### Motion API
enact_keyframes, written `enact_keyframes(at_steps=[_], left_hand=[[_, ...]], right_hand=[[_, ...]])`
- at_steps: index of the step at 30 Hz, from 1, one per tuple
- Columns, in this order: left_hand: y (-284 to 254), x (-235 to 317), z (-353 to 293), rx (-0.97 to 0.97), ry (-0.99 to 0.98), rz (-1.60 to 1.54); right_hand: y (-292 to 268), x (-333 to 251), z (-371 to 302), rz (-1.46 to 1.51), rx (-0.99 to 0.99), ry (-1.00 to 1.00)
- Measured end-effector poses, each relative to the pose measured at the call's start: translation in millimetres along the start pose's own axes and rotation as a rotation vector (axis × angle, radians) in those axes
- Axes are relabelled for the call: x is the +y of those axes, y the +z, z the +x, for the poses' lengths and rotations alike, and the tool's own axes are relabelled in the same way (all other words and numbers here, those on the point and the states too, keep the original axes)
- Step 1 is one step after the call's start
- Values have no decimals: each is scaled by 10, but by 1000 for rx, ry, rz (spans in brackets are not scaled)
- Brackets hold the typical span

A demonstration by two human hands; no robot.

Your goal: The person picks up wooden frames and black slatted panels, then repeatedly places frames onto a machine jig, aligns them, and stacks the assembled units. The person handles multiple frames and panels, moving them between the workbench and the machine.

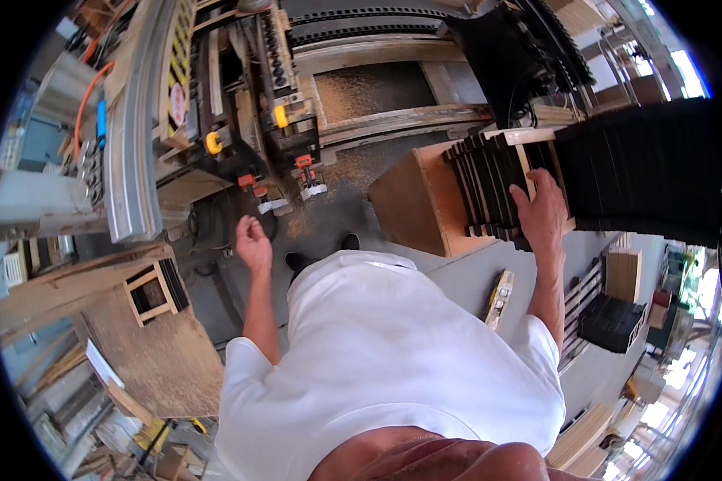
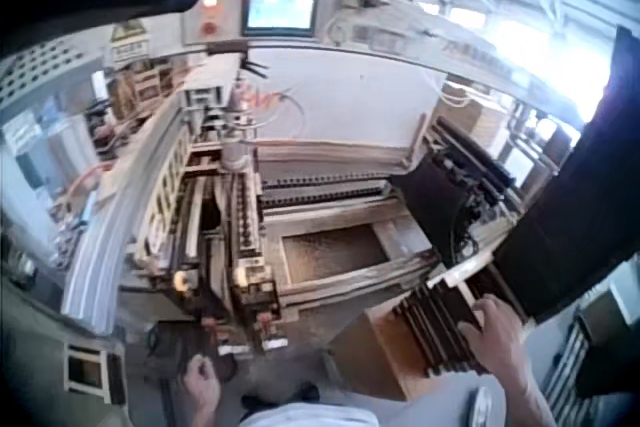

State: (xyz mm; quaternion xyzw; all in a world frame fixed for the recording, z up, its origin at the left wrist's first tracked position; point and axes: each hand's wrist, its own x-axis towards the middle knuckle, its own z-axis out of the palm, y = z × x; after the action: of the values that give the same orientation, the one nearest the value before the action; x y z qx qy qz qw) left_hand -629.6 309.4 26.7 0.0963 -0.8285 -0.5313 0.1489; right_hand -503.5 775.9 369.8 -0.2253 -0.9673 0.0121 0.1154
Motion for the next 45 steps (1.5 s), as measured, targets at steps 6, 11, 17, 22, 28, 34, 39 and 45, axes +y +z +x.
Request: enact_keyframes(at_steps=[6, 11, 17, 22, 28, 34, 39, 45], left_hand=[[656, 1034, 492, -247, -25, -212], [1037, 1764, 1354, -217, -21, -471], [1512, 2299, 2621, -178, -87, -527], [2093, 1974, 3984, -158, -490, -623], [2524, 1739, 4786, -49, -663, -951], [2582, 1812, 4902, 107, -632, -1009], [2376, 1812, 4293, 33, -645, -951], [1887, 1616, 3157, -135, -589, -1026]], right_hand=[[172, 441, -290, 196, -117, 298], [265, 610, -341, 368, -9, 303], [2, 318, -174, 515, 110, 349], [-138, -155, 70, 565, 126, 308], [-95, -646, 446, 610, 99, 108], [-55, -1244, 1145, 489, 25, -201], [215, -1859, 1818, 432, 17, -486], [1051, -2821, 2592, 521, -42, -860]])
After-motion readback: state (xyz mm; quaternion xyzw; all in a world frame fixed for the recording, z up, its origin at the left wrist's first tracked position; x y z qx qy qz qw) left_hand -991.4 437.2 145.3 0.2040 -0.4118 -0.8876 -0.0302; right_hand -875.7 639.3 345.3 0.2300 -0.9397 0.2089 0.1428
